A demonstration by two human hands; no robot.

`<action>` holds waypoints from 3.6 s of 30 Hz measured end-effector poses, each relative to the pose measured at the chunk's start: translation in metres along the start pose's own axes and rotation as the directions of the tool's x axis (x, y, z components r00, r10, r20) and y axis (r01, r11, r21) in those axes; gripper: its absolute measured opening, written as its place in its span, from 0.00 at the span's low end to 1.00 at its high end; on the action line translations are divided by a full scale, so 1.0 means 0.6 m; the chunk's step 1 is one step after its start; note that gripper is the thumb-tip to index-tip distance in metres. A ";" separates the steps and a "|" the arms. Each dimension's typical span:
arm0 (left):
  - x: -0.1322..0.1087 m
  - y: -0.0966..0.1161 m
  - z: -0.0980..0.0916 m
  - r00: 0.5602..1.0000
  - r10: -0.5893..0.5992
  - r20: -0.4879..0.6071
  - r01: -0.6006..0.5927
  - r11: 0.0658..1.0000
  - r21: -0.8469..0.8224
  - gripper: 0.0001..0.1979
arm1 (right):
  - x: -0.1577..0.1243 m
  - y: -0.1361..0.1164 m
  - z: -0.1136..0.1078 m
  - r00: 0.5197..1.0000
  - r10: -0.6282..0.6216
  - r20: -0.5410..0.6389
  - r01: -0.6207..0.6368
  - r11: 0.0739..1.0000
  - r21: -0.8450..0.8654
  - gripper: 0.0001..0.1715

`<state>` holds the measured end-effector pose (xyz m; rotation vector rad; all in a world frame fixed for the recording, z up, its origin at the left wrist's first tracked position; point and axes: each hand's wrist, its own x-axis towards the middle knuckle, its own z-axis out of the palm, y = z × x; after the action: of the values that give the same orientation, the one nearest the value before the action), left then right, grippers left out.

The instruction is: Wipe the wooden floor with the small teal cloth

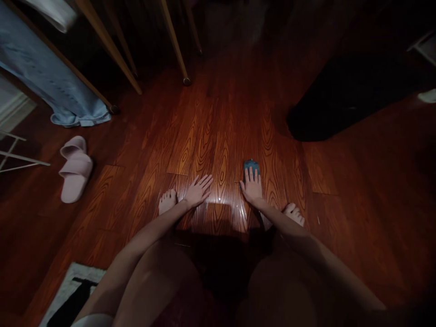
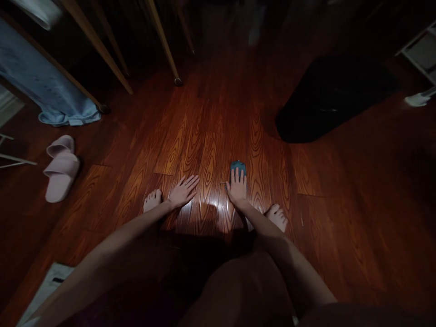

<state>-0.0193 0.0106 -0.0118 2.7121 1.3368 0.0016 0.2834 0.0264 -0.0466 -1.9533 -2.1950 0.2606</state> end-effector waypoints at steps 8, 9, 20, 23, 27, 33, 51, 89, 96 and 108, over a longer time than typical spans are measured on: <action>0.000 0.000 0.000 1.000 0.011 -0.016 -0.011 1.000 -0.001 0.32 | -0.056 -0.111 0.003 0.863 -0.469 0.187 0.475 0.880 0.013 0.41; 0.000 0.000 0.000 1.000 0.011 -0.016 -0.011 1.000 -0.003 0.33 | -0.050 -0.112 0.000 0.843 -0.503 0.193 0.510 0.860 0.016 0.40; 0.003 -0.001 -0.002 1.000 0.004 0.015 -0.004 1.000 -0.011 0.32 | 0.011 0.021 -0.010 0.998 0.058 -0.006 -0.058 0.996 -0.073 0.41; 0.002 -0.002 0.001 1.000 0.007 0.003 -0.007 1.000 -0.014 0.32 | -0.024 -0.003 -0.005 0.998 0.058 -0.006 -0.058 0.996 -0.074 0.42; 0.000 -0.001 0.006 1.000 -0.003 -0.017 0.003 1.000 -0.029 0.33 | -0.069 -0.071 0.001 0.940 -0.324 0.108 0.329 0.944 -0.034 0.40; -0.001 -0.002 0.008 0.999 -0.013 -0.037 0.010 0.998 -0.062 0.34 | -0.029 -0.089 -0.005 0.784 -0.595 0.178 0.598 0.801 0.042 0.36; -0.002 -0.005 0.010 1.000 -0.021 -0.020 0.019 0.998 -0.056 0.33 | -0.068 -0.087 -0.001 0.858 -0.485 0.172 0.497 0.867 -0.035 0.40; -0.016 -0.112 -0.014 0.768 -0.617 -0.171 0.612 0.786 -0.089 0.34 | -0.014 -0.038 0.004 0.942 -0.324 0.094 0.313 0.943 0.113 0.35; -0.052 -0.177 -0.008 0.477 -0.859 -0.186 0.862 0.499 -0.089 0.36 | -0.021 -0.037 0.021 0.950 -0.312 0.022 0.308 0.947 0.094 0.36; 0.045 0.032 0.026 0.997 0.061 -0.043 -0.065 0.991 -0.113 0.33 | -0.021 -0.025 0.018 0.935 -0.356 0.001 0.355 0.934 0.050 0.36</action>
<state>0.0133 0.0185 -0.0268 2.6700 1.2204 0.1332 0.2676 0.0120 -0.0534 -1.4925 -2.4676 0.2644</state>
